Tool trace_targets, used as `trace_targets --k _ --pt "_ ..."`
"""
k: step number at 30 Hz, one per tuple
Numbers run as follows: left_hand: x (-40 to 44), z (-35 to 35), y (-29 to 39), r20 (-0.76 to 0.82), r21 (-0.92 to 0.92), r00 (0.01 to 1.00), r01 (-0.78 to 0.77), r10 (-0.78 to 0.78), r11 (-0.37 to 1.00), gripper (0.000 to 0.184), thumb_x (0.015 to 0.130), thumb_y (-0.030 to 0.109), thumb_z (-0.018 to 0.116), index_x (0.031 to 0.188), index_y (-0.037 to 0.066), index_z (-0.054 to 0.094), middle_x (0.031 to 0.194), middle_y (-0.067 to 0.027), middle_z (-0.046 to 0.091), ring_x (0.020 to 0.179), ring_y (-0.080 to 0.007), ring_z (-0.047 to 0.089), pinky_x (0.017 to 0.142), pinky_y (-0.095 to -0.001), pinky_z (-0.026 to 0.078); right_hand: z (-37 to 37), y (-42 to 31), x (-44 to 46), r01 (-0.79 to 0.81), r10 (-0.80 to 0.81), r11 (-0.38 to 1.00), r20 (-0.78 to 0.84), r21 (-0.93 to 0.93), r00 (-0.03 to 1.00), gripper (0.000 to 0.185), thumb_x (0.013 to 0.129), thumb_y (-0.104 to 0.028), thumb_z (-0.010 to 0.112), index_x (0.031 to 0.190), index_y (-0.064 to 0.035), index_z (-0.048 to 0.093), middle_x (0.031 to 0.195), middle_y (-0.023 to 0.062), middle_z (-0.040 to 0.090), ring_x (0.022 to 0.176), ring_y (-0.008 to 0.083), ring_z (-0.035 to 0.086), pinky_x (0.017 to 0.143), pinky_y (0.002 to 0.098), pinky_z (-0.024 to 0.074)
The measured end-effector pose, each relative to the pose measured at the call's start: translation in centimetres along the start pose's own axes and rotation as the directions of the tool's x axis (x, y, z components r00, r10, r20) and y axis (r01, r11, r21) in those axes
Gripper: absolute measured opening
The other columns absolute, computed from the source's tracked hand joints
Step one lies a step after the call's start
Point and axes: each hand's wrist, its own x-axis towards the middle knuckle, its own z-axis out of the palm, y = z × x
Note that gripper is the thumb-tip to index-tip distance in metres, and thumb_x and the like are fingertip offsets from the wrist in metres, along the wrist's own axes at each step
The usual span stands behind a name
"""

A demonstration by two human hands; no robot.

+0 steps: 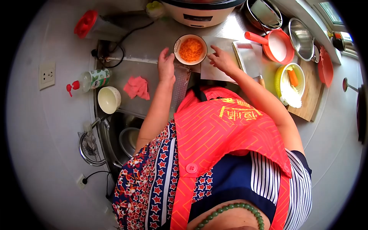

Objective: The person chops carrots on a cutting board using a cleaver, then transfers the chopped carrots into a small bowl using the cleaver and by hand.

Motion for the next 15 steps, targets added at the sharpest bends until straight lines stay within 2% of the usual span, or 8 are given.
trace_targets --k 1,2,3,4,7,10,12,15 --pt "0.3 0.0 -0.5 0.033 0.053 0.999 0.035 -0.037 0.998 0.041 0.091 0.009 0.054 0.131 0.003 0.048 0.124 -0.0055 0.053 0.098 -0.0123 0.053 0.080 -0.0251 0.044 0.3 -0.2 0.3 -0.042 0.038 0.991 0.038 0.124 0.999 0.061 0.091 -0.021 0.058 0.144 -0.0056 0.033 0.101 0.0174 0.065 0.079 0.0219 0.066 0.069 0.0329 0.0540" --pt "0.3 0.2 -1.2 0.131 -0.078 0.988 0.096 -0.085 0.992 0.040 0.092 0.008 0.054 0.131 0.003 0.048 0.121 -0.0056 0.056 0.099 -0.0134 0.056 0.079 -0.0268 0.047 0.8 -0.3 0.5 -0.087 0.069 0.966 0.083 0.243 0.994 0.063 0.092 -0.023 0.058 0.145 -0.0051 0.030 0.101 0.0189 0.065 0.079 0.0226 0.067 0.070 0.0334 0.0548" --pt "0.2 0.5 -1.5 0.141 -0.075 0.985 0.109 -0.098 0.991 0.040 0.092 0.008 0.053 0.131 0.003 0.047 0.121 -0.0057 0.057 0.101 -0.0138 0.056 0.080 -0.0274 0.047 1.3 -0.1 0.8 -0.135 0.092 0.925 0.134 0.356 0.987 0.066 0.092 -0.025 0.057 0.147 -0.0045 0.027 0.102 0.0204 0.065 0.079 0.0232 0.067 0.070 0.0338 0.0555" --pt "0.2 0.7 -2.0 0.149 -0.073 0.983 0.123 -0.111 0.990 0.040 0.092 0.008 0.053 0.132 0.004 0.047 0.120 -0.0058 0.057 0.102 -0.0142 0.056 0.081 -0.0281 0.047 1.9 0.4 1.5 -0.124 0.070 0.918 0.155 0.376 0.986 0.064 0.093 -0.024 0.056 0.146 -0.0049 0.026 0.102 0.0185 0.065 0.081 0.0228 0.067 0.065 0.0325 0.0575" --pt "-0.1 1.1 -2.2 0.167 -0.062 0.980 0.118 -0.107 0.991 0.038 0.094 0.009 0.052 0.131 0.005 0.048 0.118 -0.0044 0.059 0.102 -0.0148 0.058 0.084 -0.0296 0.048 2.7 0.8 2.3 -0.076 0.017 0.904 0.142 0.421 0.990 0.059 0.092 -0.018 0.054 0.144 -0.0035 0.029 0.101 0.0187 0.065 0.082 0.0223 0.067 0.062 0.0322 0.0586" --pt "-1.6 1.2 -0.8 0.212 -0.082 0.963 0.189 -0.168 0.979 0.039 0.094 0.013 0.053 0.132 0.005 0.048 0.120 -0.0040 0.058 0.102 -0.0130 0.057 0.083 -0.0281 0.047 1.9 -0.2 0.4 0.012 -0.023 0.924 0.022 0.382 0.999 0.049 0.094 -0.017 0.050 0.139 -0.0041 0.037 0.097 0.0145 0.065 0.076 0.0204 0.067 0.065 0.0315 0.0580" --pt "-2.9 1.4 0.0 0.269 -0.140 0.950 0.199 -0.156 0.970 0.044 0.094 0.018 0.056 0.134 0.004 0.046 0.124 -0.0043 0.056 0.102 -0.0106 0.055 0.081 -0.0250 0.046 0.6 -0.2 -0.8 -0.064 0.053 0.883 0.036 0.465 0.998 0.047 0.093 -0.016 0.049 0.137 -0.0038 0.039 0.094 0.0141 0.065 0.074 0.0198 0.067 0.065 0.0315 0.0580" --pt "-3.6 2.5 0.1 0.341 -0.170 0.932 0.192 -0.125 0.967 0.044 0.097 0.021 0.053 0.137 0.006 0.044 0.123 -0.0034 0.056 0.100 -0.0123 0.057 0.083 -0.0281 0.047 -1.8 0.1 -2.7 -0.102 0.122 0.818 0.002 0.566 0.992 0.038 0.092 -0.014 0.048 0.127 -0.0008 0.047 0.091 0.0141 0.066 0.070 0.0199 0.068 0.062 0.0297 0.0582"
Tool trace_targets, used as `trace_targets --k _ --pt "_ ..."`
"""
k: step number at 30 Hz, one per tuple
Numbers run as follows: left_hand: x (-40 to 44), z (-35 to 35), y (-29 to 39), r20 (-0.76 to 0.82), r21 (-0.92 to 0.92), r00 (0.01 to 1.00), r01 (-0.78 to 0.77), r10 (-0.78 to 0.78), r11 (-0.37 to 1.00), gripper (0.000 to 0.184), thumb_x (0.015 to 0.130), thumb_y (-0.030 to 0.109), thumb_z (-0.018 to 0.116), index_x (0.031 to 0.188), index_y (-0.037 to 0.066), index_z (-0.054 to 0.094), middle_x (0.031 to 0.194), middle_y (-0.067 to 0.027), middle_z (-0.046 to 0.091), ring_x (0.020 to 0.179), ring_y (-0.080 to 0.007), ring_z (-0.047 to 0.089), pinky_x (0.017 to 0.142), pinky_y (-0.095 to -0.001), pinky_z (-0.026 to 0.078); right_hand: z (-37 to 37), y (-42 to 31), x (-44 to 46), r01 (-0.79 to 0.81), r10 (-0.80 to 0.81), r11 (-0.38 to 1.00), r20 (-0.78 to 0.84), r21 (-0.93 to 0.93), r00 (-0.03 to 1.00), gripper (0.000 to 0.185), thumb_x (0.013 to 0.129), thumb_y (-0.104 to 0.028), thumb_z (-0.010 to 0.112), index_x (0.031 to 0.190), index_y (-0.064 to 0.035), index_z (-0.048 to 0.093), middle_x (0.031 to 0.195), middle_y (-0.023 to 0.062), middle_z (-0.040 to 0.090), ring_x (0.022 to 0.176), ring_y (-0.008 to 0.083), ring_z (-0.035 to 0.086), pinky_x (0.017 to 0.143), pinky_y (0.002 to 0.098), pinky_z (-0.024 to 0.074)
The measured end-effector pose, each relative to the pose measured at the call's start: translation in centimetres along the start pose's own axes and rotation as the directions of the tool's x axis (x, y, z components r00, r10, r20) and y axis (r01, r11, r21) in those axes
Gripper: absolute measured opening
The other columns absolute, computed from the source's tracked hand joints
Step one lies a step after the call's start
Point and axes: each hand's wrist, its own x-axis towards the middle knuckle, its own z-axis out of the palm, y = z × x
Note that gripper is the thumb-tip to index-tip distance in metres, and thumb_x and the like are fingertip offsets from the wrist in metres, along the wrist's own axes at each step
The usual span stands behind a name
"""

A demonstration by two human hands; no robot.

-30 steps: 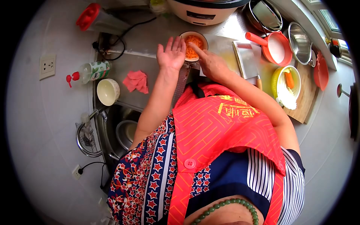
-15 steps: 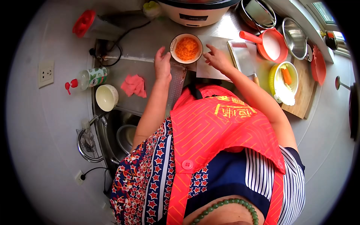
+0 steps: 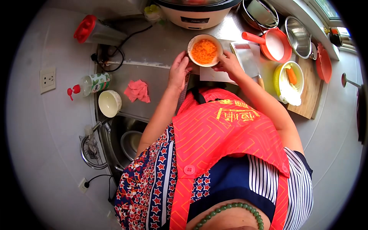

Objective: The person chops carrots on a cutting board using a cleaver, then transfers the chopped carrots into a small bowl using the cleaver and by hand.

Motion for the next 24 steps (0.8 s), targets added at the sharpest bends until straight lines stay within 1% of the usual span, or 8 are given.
trace_targets --k 3,5,8,12,15,18,21,24 --pt "0.5 2.5 -0.1 0.145 0.031 0.989 0.037 -0.041 0.999 0.052 0.097 0.026 0.054 0.142 0.006 0.037 0.131 -0.0036 0.051 0.100 -0.0124 0.055 0.084 -0.0280 0.046 -2.3 -0.8 -0.5 -0.006 0.011 0.999 -0.121 0.041 0.993 0.029 0.091 -0.014 0.048 0.115 0.0017 0.053 0.089 0.0142 0.068 0.067 0.0209 0.069 0.057 0.0275 0.0583" --pt "1.0 4.1 -0.3 0.274 0.067 0.958 0.070 -0.086 0.995 0.058 0.097 0.028 0.055 0.145 0.005 0.031 0.141 -0.0045 0.040 0.106 -0.0146 0.053 0.087 -0.0293 0.046 -3.6 -0.8 -0.1 0.013 -0.003 0.998 -0.160 0.061 0.987 0.027 0.092 -0.014 0.048 0.115 0.0004 0.051 0.095 0.0135 0.066 0.074 0.0211 0.069 0.063 0.0279 0.0586" --pt "2.7 6.6 -0.6 0.347 0.140 0.937 -0.014 -0.035 0.990 0.065 0.096 0.029 0.056 0.147 0.006 0.025 0.147 -0.0065 0.031 0.115 -0.0169 0.048 0.092 -0.0314 0.044 -5.4 -0.5 1.6 0.038 -0.009 0.990 -0.209 0.136 0.978 0.025 0.093 -0.013 0.049 0.114 -0.0002 0.050 0.101 0.0137 0.064 0.080 0.0225 0.068 0.065 0.0289 0.0590" --pt "4.0 9.8 0.2 0.365 0.151 0.929 -0.002 -0.054 0.989 0.071 0.094 0.028 0.058 0.147 0.000 0.020 0.151 -0.0124 0.023 0.123 -0.0192 0.042 0.099 -0.0341 0.040 -6.6 -0.2 3.1 0.109 -0.021 0.942 -0.267 0.318 0.963 0.026 0.092 -0.009 0.047 0.116 0.0016 0.046 0.105 0.0147 0.061 0.082 0.0258 0.067 0.068 0.0314 0.0594" --pt "6.1 11.1 -0.9 0.368 0.116 0.929 -0.018 -0.026 0.993 0.074 0.091 0.023 0.061 0.148 0.004 0.018 0.137 -0.0166 0.045 0.124 -0.0212 0.045 0.102 -0.0320 0.037 -6.6 -0.5 3.9 0.187 -0.065 0.893 -0.294 0.410 0.954 0.033 0.091 -0.005 0.044 0.122 0.0031 0.039 0.115 0.0166 0.056 0.088 0.0281 0.065 0.070 0.0318 0.0595" --pt "8.2 12.0 -2.0 0.397 0.135 0.917 -0.019 -0.037 0.991 0.072 0.090 0.018 0.060 0.148 0.003 0.019 0.137 -0.0163 0.044 0.127 -0.0227 0.043 0.105 -0.0337 0.034 -6.9 -0.3 5.8 0.257 -0.091 0.851 -0.352 0.458 0.931 0.036 0.090 -0.002 0.045 0.125 0.0003 0.039 0.117 0.0152 0.054 0.092 0.0280 0.063 0.073 0.0350 0.0593" --pt "9.6 12.7 -2.4 0.418 0.114 0.906 -0.130 0.071 0.985 0.072 0.092 0.018 0.058 0.148 -0.002 0.017 0.121 -0.0126 0.054 0.108 -0.0161 0.051 0.095 -0.0302 0.040 -6.4 -0.7 6.2 0.305 -0.116 0.812 -0.374 0.497 0.920 0.034 0.092 -0.004 0.048 0.126 -0.0046 0.041 0.117 0.0132 0.053 0.095 0.0291 0.061 0.081 0.0390 0.0567" --pt "10.6 12.9 -2.7 0.419 0.126 0.907 -0.107 0.045 0.986 0.074 0.090 0.018 0.059 0.148 -0.001 0.017 0.123 -0.0132 0.053 0.108 -0.0165 0.050 0.094 -0.0303 0.041 -6.7 -0.3 7.6 0.319 -0.101 0.767 -0.387 0.557 0.917 0.039 0.093 -0.003 0.051 0.129 -0.0085 0.038 0.119 0.0122 0.053 0.095 0.0302 0.063 0.076 0.0408 0.0586"
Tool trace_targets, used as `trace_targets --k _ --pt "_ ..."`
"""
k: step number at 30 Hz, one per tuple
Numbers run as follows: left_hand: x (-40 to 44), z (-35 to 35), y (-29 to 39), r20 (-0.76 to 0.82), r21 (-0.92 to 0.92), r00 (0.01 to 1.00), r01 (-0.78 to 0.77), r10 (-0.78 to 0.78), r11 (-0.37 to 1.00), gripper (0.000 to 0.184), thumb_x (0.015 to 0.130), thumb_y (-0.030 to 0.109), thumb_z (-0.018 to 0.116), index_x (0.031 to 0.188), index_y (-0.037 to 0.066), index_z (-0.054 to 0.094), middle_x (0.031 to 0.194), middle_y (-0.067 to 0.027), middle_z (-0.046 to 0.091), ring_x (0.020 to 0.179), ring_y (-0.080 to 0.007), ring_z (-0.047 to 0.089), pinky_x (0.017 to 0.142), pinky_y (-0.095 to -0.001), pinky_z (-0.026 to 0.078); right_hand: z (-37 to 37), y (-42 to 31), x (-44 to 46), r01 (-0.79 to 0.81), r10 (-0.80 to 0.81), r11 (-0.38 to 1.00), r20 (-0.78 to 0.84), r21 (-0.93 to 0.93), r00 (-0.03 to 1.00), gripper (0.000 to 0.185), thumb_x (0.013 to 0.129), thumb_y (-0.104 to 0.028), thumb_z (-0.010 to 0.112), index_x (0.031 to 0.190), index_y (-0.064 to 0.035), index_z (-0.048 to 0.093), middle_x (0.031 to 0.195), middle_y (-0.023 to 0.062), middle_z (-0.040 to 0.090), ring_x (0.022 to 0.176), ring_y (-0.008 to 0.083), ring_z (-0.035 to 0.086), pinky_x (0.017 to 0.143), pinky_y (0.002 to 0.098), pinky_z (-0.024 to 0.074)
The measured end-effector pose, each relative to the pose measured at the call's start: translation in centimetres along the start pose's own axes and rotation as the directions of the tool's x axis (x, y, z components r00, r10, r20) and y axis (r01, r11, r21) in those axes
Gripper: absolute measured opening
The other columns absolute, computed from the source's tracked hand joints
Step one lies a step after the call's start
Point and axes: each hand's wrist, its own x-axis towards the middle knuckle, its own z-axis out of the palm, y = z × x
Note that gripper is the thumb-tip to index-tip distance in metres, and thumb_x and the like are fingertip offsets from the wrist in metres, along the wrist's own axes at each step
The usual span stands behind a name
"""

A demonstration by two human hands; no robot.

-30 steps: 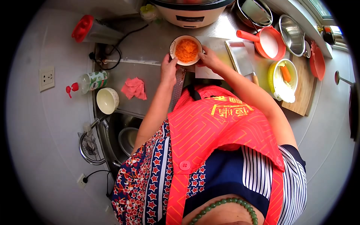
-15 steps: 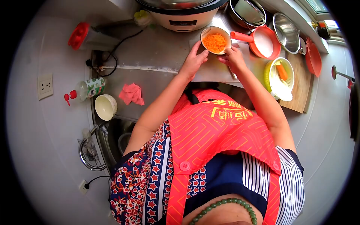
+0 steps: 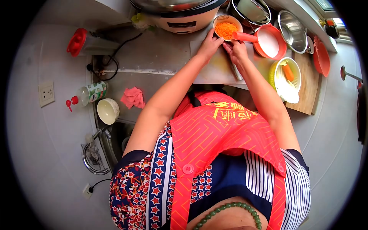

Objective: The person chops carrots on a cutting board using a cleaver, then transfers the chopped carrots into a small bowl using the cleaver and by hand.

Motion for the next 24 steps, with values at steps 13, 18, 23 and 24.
trace_targets --k 13,18,23,24 --pt "-7.8 -6.2 -1.7 -0.162 0.626 0.973 -0.028 0.166 0.779 0.034 0.084 0.010 0.062 0.118 0.004 0.061 0.113 -0.0079 0.064 0.097 -0.0137 0.061 0.086 -0.0273 0.048 -4.1 0.4 -6.3 -0.203 0.233 0.938 0.077 -0.279 0.969 0.026 0.092 -0.006 0.053 0.116 0.0037 0.051 0.091 0.0096 0.063 0.076 0.0157 0.064 0.065 0.0244 0.0555" --pt "-6.8 -13.6 -0.4 -0.174 0.916 0.855 -0.042 0.489 0.399 0.027 0.075 0.004 0.065 0.102 0.004 0.066 0.104 -0.0146 0.064 0.097 -0.0326 0.059 0.086 -0.0391 0.049 -2.5 2.0 -9.0 -0.214 0.301 0.882 0.153 -0.419 0.941 0.027 0.092 -0.007 0.055 0.118 0.0017 0.053 0.091 0.0084 0.064 0.075 0.0130 0.063 0.066 0.0236 0.0540" --pt "-4.8 -15.0 -1.0 0.018 0.990 0.824 -0.093 0.567 0.104 0.027 0.077 0.004 0.062 0.104 0.005 0.065 0.100 -0.0134 0.064 0.098 -0.0334 0.057 0.087 -0.0407 0.046 -0.5 3.1 -10.7 -0.206 0.356 0.853 0.245 -0.479 0.902 0.024 0.092 -0.007 0.056 0.115 0.0016 0.055 0.091 0.0084 0.064 0.076 0.0129 0.063 0.067 0.0235 0.0535" --pt "-4.6 -14.7 -1.2 0.063 0.988 0.826 -0.131 0.559 0.083 0.026 0.076 0.003 0.061 0.102 0.005 0.066 0.100 -0.0134 0.064 0.098 -0.0341 0.057 0.088 -0.0413 0.046 -0.4 3.1 -10.9 -0.207 0.358 0.855 0.251 -0.475 0.899 0.024 0.092 -0.007 0.056 0.114 0.0022 0.055 0.090 0.0091 0.064 0.075 0.0131 0.063 0.066 0.0234 0.0538"
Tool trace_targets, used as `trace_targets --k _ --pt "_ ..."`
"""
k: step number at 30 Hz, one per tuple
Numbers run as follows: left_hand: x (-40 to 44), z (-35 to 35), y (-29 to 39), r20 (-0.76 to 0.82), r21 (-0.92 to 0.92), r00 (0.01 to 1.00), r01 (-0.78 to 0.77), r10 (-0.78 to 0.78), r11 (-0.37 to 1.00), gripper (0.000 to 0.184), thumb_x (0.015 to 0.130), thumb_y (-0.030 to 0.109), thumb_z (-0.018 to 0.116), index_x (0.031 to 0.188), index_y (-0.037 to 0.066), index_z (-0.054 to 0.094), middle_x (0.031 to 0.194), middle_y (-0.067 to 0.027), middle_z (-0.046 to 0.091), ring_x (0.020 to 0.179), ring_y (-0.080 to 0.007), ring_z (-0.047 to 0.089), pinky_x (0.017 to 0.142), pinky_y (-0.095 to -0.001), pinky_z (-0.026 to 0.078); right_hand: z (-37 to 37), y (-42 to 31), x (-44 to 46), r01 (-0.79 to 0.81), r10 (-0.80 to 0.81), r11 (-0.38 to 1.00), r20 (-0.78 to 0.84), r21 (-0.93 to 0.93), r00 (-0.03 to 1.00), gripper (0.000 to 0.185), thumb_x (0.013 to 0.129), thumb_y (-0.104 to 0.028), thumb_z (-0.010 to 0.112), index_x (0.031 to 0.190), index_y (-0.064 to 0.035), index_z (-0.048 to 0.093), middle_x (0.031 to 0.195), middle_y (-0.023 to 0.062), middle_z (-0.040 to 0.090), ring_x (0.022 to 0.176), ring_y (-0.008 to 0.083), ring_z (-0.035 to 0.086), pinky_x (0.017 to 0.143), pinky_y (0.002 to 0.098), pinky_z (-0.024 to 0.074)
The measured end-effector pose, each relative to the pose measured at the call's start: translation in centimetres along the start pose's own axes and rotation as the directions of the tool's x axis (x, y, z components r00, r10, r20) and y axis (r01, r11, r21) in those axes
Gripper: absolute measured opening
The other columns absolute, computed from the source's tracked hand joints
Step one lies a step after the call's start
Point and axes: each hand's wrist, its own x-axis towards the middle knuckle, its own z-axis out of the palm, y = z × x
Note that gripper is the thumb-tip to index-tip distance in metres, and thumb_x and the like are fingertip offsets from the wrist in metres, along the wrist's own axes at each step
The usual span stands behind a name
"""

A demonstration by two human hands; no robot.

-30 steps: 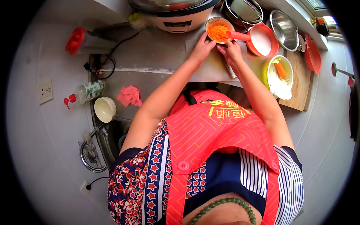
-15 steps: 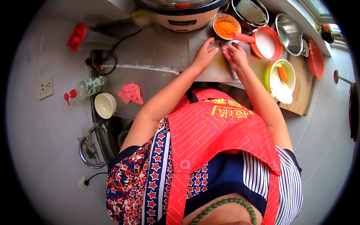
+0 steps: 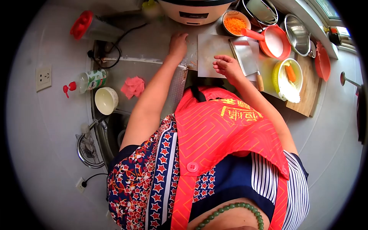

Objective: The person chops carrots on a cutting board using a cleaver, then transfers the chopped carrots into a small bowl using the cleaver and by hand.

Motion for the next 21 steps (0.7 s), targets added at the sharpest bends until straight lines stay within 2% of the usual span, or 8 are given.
trace_targets --k 3,6,9,12,13,16,17,21 --pt "-0.9 0.5 1.1 0.108 -0.051 0.993 -0.047 0.052 0.998 0.022 0.076 0.002 0.058 0.096 0.005 0.066 0.100 -0.0129 0.063 0.097 -0.0338 0.056 0.087 -0.0402 0.046 -0.8 0.2 -0.7 0.017 -0.018 0.999 -0.035 -0.035 0.999 0.024 0.092 -0.008 0.056 0.115 0.0007 0.056 0.091 0.0067 0.064 0.077 0.0125 0.062 0.068 0.0235 0.0531" --pt "-2.7 0.3 2.3 0.111 -0.092 0.990 -0.079 0.089 0.993 0.020 0.077 0.002 0.055 0.093 0.004 0.066 0.099 -0.0126 0.063 0.096 -0.0341 0.056 0.086 -0.0401 0.045 -2.5 1.0 -1.7 -0.003 -0.001 0.998 -0.070 -0.061 0.998 0.022 0.092 -0.007 0.056 0.113 0.0007 0.057 0.090 0.0069 0.064 0.075 0.0127 0.063 0.066 0.0233 0.0532" --pt "-4.6 -0.2 3.4 0.186 -0.156 0.976 -0.083 0.112 0.984 0.025 0.073 -0.003 0.053 0.094 0.004 0.065 0.099 -0.0120 0.062 0.097 -0.0341 0.054 0.087 -0.0394 0.046 -3.7 2.2 -3.2 -0.132 0.125 0.988 -0.092 -0.074 0.988 0.020 0.092 -0.006 0.055 0.111 0.0015 0.057 0.090 0.0083 0.064 0.074 0.0142 0.064 0.067 0.0241 0.0547" --pt "-6.1 -0.6 4.3 0.123 -0.167 0.985 -0.099 0.121 0.981 0.028 0.072 -0.004 0.053 0.097 0.003 0.064 0.100 -0.0123 0.061 0.099 -0.0349 0.053 0.089 -0.0407 0.045 -4.8 4.3 -3.7 -0.330 0.325 0.941 -0.071 -0.076 0.943 0.019 0.091 -0.005 0.055 0.108 0.0025 0.057 0.089 0.0096 0.064 0.075 0.0159 0.065 0.070 0.0256 0.0561" --pt "-6.4 -0.8 4.4 0.137 -0.173 0.982 -0.107 0.131 0.979 0.029 0.072 -0.005 0.053 0.098 0.003 0.063 0.100 -0.0123 0.060 0.099 -0.0351 0.053 0.089 -0.0411 0.045 -5.0 4.9 -3.8 -0.351 0.348 0.935 -0.079 -0.043 0.934 0.021 0.093 -0.004 0.052 0.111 0.0041 0.055 0.092 0.0128 0.064 0.080 0.0201 0.065 0.075 0.0284 0.0572" --pt "-7.2 -1.4 4.3 0.162 -0.183 0.976 -0.116 0.146 0.976 0.031 0.071 -0.005 0.054 0.100 0.003 0.063 0.100 -0.0125 0.060 0.099 -0.0354 0.053 0.089 -0.0420 0.045 -5.1 6.7 -2.5 -0.483 0.490 0.863 -0.014 0.145 0.871 0.024 0.095 -0.004 0.048 0.117 0.0047 0.051 0.101 0.0163 0.062 0.089 0.0239 0.064 0.080 0.0309 0.0569" --pt "-7.4 -1.5 4.4 0.160 -0.185 0.976 -0.117 0.147 0.976 0.031 0.071 -0.004 0.055 0.100 0.004 0.062 0.100 -0.0125 0.059 0.099 -0.0353 0.053 0.089 -0.0420 0.045 -4.7 7.5 -1.9 -0.492 0.501 0.847 0.005 0.203 0.865 0.028 0.096 -0.006 0.044 0.121 0.0058 0.049 0.110 0.0202 0.057 0.099 0.0272 0.060 0.085 0.0341 0.0561" --pt "-8.6 -1.4 5.6 0.104 -0.164 0.990 -0.075 0.093 0.984 0.022 0.073 0.002 0.059 0.095 0.005 0.063 0.097 -0.0118 0.060 0.096 -0.0347 0.054 0.085 -0.0420 0.046 -3.0 9.0 -0.4 -0.520 0.521 0.806 0.080 0.281 0.850 0.030 0.099 -0.011 0.041 0.124 0.0048 0.048 0.115 0.0171 0.057 0.102 0.0281 0.060 0.086 0.0349 0.0553"
